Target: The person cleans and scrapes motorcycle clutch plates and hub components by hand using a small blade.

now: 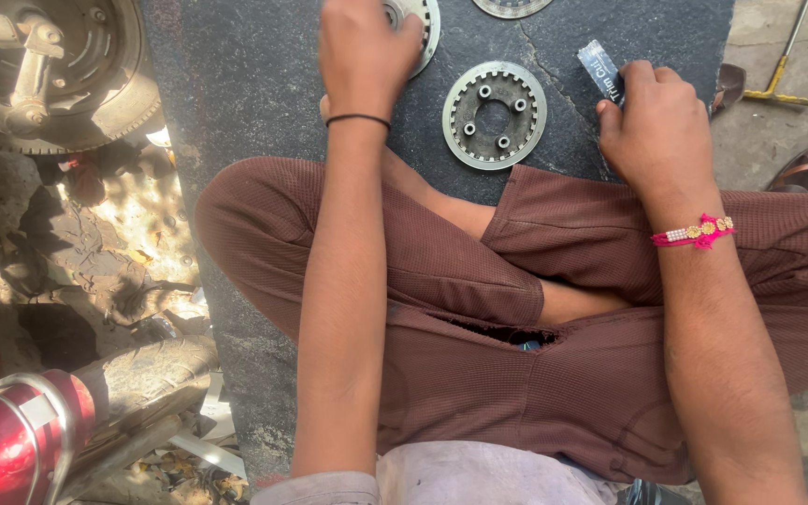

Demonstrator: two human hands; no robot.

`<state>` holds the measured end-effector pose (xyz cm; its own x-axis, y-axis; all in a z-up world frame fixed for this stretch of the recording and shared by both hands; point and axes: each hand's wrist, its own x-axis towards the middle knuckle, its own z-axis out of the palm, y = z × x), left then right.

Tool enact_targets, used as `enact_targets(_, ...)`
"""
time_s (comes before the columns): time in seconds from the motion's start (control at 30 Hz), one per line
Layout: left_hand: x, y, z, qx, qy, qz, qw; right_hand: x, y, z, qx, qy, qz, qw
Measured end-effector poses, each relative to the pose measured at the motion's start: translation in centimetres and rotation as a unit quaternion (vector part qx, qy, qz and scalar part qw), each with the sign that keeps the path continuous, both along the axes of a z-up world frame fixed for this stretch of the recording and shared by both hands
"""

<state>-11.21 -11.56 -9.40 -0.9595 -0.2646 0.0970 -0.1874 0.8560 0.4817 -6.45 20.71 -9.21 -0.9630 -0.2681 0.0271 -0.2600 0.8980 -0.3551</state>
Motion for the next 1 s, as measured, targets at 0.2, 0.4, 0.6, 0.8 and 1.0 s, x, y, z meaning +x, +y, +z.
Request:
enact_targets(0.2,2.9,5.9,1.4,-0.158,0.083,-0.32,0.93,0.1,0.0,0.3,-0.003,0.005,0.001,1.0)
enact_targets(0.4,4.9,8.6,0.9,-0.221,-0.105,-0.335,0.91,-0.1,0.0,0.3,-0.002,0.011,0.002,1.0)
enact_targets(0.6,5.0,8.7,1.0,-0.202,-0.111,-0.314,0.921,0.1,0.0,0.5,0.0,0.002,-0.001,1.0)
enact_targets(0.8,3.1,7.8,-0.8,-0.039,-0.156,-0.208,0.965,-0.5,-0.2,0.6,-0.099,-0.016,-0.002,0.995)
enact_targets(1.0,2.2,6.6,-2.4,0.203,-0.217,-0.101,0.95,-0.9,-0.5,1.7,-0.286,-0.178,-0.106,0.936)
